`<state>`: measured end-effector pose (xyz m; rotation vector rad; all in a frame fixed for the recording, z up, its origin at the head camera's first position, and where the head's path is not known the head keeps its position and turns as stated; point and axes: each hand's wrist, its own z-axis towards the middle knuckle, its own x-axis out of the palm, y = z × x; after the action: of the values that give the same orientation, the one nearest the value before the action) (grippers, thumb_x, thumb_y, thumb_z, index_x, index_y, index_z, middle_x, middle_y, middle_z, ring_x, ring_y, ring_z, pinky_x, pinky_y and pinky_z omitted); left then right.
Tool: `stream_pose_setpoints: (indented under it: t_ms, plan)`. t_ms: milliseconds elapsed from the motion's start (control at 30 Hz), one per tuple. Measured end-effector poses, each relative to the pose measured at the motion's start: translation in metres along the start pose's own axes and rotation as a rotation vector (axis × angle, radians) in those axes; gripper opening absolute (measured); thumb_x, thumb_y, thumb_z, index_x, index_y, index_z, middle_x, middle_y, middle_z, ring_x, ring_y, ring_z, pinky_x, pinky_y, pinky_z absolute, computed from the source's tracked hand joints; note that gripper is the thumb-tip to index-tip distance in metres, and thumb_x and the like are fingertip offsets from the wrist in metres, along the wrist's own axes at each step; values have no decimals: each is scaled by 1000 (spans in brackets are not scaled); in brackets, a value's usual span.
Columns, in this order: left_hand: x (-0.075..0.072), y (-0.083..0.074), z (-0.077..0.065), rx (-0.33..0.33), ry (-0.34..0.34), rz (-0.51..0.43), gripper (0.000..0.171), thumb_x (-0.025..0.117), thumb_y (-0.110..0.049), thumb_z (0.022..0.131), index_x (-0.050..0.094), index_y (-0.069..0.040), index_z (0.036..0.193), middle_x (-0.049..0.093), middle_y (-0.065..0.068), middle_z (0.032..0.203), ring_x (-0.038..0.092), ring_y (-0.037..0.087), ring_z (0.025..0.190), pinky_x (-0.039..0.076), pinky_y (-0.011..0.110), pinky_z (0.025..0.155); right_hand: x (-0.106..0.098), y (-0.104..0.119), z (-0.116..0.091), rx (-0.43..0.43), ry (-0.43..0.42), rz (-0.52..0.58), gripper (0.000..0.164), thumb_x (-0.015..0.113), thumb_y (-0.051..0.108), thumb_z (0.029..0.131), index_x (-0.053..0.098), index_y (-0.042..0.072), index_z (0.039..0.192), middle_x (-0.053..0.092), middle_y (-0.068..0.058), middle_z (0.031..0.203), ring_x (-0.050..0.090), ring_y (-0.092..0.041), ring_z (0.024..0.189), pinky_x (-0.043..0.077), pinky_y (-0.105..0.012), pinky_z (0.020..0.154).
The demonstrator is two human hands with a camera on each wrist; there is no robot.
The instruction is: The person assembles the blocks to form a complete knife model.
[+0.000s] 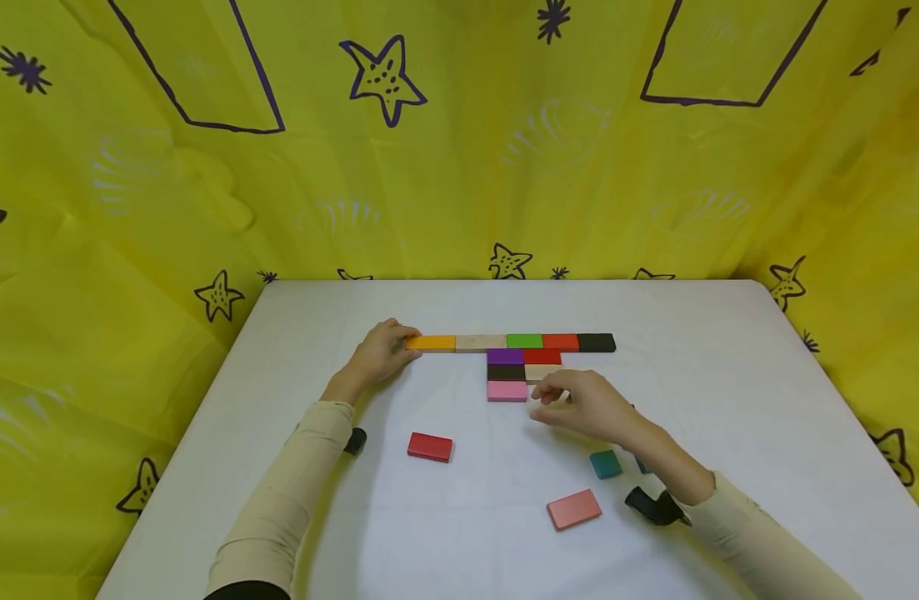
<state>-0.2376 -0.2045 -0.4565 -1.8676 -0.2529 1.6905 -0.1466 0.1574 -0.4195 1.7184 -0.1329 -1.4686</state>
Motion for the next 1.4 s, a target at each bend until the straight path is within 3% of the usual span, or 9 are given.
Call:
stream_pose_setpoints:
  t_ms: [367, 800, 1033, 1400]
  plan:
    - [0, 0, 1, 15, -6, 5, 32, 74, -21, 96, 71, -7, 124, 61, 10, 107, 52, 28, 98, 45, 42, 88, 2, -6, -41, -87, -1, 102, 25, 83, 26, 88, 74, 13, 107, 73, 3, 100, 59, -5, 81, 48, -27, 69]
    - [-1, 0, 2, 16, -7, -17, 33, 74, -20, 96, 71, -5, 125, 61, 11, 106, 52, 27, 97, 44, 41, 87, 10, -12, -79, -159, 43, 200, 28, 83, 30, 88, 71, 20, 111, 60, 9, 81, 53, -7, 68, 43, -20, 60]
    - [-2, -2, 1, 12, 2, -17, 32, 74, -21, 96, 71, -5, 124, 61, 11, 107, 52, 28, 98, 44, 41, 87, 14, -16, -93, -247, 22, 160, 34, 87, 25, 84, 69, 20, 112, 59, 8, 82, 54, -9, 73, 42, -19, 63]
    - [-1, -1, 1, 18, 0, -7, 32, 74, -21, 96, 71, -5, 124, 60, 12, 108, 51, 29, 99, 43, 42, 88, 15, -19, -110, -172, 77, 122, 40, 89, 21, 81, 69, 23, 115, 60, 15, 93, 53, -4, 82, 46, -20, 69]
